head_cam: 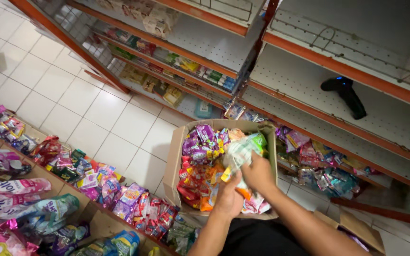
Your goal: The person takes items including snack bags and lotions from a cardboard box, scans each item with a handheld barcode scanner, and places them onto the shelves of a convenience store.
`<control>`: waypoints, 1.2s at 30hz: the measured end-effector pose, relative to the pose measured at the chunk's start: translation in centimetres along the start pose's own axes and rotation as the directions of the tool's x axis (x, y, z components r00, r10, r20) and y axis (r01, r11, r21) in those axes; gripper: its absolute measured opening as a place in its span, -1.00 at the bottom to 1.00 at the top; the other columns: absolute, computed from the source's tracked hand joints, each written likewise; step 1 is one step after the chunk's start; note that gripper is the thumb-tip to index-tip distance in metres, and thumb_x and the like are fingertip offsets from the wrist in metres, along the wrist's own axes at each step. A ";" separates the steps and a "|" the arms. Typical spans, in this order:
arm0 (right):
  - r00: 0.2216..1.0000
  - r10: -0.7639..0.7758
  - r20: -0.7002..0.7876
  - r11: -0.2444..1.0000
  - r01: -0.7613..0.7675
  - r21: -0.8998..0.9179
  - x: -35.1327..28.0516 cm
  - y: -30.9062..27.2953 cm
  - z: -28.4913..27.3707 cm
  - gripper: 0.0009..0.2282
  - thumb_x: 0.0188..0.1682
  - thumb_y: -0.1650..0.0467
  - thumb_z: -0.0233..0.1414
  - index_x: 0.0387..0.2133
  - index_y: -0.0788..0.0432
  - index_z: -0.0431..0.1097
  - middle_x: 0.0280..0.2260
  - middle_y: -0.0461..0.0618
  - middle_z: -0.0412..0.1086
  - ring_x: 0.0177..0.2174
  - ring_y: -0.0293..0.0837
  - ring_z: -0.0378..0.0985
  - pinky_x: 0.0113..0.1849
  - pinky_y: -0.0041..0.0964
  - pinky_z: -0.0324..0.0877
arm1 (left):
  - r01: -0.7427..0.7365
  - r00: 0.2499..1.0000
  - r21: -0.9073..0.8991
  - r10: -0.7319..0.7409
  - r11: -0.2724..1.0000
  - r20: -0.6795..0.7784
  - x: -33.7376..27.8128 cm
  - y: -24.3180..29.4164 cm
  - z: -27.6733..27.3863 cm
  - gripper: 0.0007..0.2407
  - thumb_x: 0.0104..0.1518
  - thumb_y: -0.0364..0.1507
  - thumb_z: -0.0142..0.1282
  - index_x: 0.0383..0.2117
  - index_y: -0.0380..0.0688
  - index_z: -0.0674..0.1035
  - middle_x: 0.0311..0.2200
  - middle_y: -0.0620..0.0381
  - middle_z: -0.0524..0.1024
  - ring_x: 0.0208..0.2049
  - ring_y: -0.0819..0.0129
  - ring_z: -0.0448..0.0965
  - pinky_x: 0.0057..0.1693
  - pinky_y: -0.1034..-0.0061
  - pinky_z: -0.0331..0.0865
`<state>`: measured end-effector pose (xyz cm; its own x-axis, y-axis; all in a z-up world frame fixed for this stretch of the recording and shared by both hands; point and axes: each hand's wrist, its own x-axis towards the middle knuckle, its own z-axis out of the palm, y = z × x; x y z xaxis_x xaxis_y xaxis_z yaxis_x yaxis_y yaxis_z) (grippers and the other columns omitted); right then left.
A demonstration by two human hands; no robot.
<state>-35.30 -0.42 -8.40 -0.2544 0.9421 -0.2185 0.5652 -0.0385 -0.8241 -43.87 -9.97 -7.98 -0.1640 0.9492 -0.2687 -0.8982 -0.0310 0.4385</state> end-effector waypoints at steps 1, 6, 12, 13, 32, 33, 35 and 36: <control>0.994 0.110 -0.009 0.992 -0.109 0.065 1.1 0.4 -0.2 -0.76 -0.05 0.43 0.02 -0.15 0.26 0.50 -0.34 0.22 0.55 -0.40 0.10 0.56 -0.33 -0.07 0.44 | -0.026 1.000 0.032 0.026 0.999 0.013 0.1 0.3 0.1 -0.52 0.16 -0.32 0.14 0.24 -0.06 0.37 0.18 0.24 0.44 0.24 0.39 0.40 0.35 0.34 0.23; 0.967 0.244 0.075 0.769 -0.240 0.593 1.9 1.9 -2.8 -0.70 -0.04 0.49 -0.14 -0.18 0.34 0.54 -0.34 0.15 0.57 -0.42 -0.10 0.62 -0.34 -0.19 0.49 | -0.094 0.991 0.084 0.102 0.992 -0.087 1.4 0.3 -0.9 -0.62 0.31 -0.31 0.01 0.19 -0.23 0.42 0.07 0.05 0.49 0.09 0.25 0.49 0.21 0.27 0.35; 0.967 -0.253 -0.040 0.959 0.256 0.121 -2.4 3.7 -0.7 -0.64 0.02 0.38 -0.03 0.05 0.36 0.32 -0.08 0.29 0.49 -0.07 0.03 0.52 -0.05 -0.12 0.37 | 0.036 0.997 -0.086 -0.042 0.996 -0.069 2.6 -2.0 -2.6 -0.56 0.38 -0.17 -0.21 0.18 -0.26 0.44 0.08 0.05 0.51 0.09 0.31 0.50 0.24 0.39 0.34; 0.967 -0.250 -0.048 0.963 0.253 0.089 -2.3 4.3 0.0 -0.66 0.07 0.38 -0.08 0.06 0.34 0.33 -0.06 0.30 0.47 -0.04 0.05 0.49 -0.01 -0.10 0.34 | 0.028 0.996 -0.064 -0.034 0.998 -0.087 2.7 -2.3 -2.4 -0.56 0.38 -0.17 -0.23 0.19 -0.24 0.44 0.10 0.08 0.50 0.11 0.34 0.49 0.25 0.42 0.34; 0.744 0.005 0.668 1.000 -0.001 -0.006 -3.8 3.0 -0.5 -0.64 0.08 0.17 -0.03 -0.15 0.22 0.50 -0.38 -0.03 0.57 -0.39 -0.24 0.52 -0.26 -0.24 0.49 | -0.182 0.942 0.155 0.218 0.971 -0.256 -0.2 1.1 -4.3 -0.44 0.33 -0.07 -0.31 0.06 -0.40 0.53 0.00 -0.08 0.56 0.03 0.16 0.55 0.19 0.29 0.36; 0.730 0.030 0.682 0.999 -0.011 -0.031 -4.0 3.1 -0.6 -0.62 0.09 0.16 -0.02 -0.20 0.25 0.52 -0.43 0.00 0.53 -0.41 -0.22 0.48 -0.29 -0.21 0.47 | -0.172 0.929 0.070 0.185 0.983 -0.320 0.2 0.8 -5.0 -0.44 0.33 -0.06 -0.30 0.02 -0.38 0.54 -0.06 -0.08 0.57 -0.04 0.14 0.58 0.14 0.26 0.40; 0.697 0.077 0.713 0.996 -0.025 -0.084 -4.6 3.7 -0.3 -0.57 0.11 0.13 -0.01 -0.30 0.31 0.55 -0.51 0.07 0.47 -0.47 -0.18 0.40 -0.35 -0.15 0.44 | -0.168 0.769 0.113 0.202 0.979 -0.607 1.9 1.4 -6.3 -0.47 0.35 -0.04 -0.25 -0.04 -0.36 0.56 -0.15 -0.08 0.58 -0.18 0.11 0.60 0.01 0.18 0.46; 0.707 0.080 0.703 0.995 -0.012 -0.101 -5.3 4.2 -0.1 -0.58 0.11 0.13 0.00 -0.27 0.30 0.55 -0.49 0.11 0.48 -0.45 -0.15 0.43 -0.32 -0.15 0.45 | -0.124 0.571 0.233 0.262 0.965 -0.778 2.7 2.4 -7.1 -0.48 0.38 -0.04 -0.22 -0.07 -0.36 0.55 -0.19 -0.08 0.57 -0.25 0.09 0.60 -0.06 0.13 0.47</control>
<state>-31.50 -5.51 -10.64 -0.6864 0.4287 -0.5874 0.6444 -0.0158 -0.7646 -49.34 -9.70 -13.71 -0.6458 0.2906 -0.7060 -0.7509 -0.0747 0.6562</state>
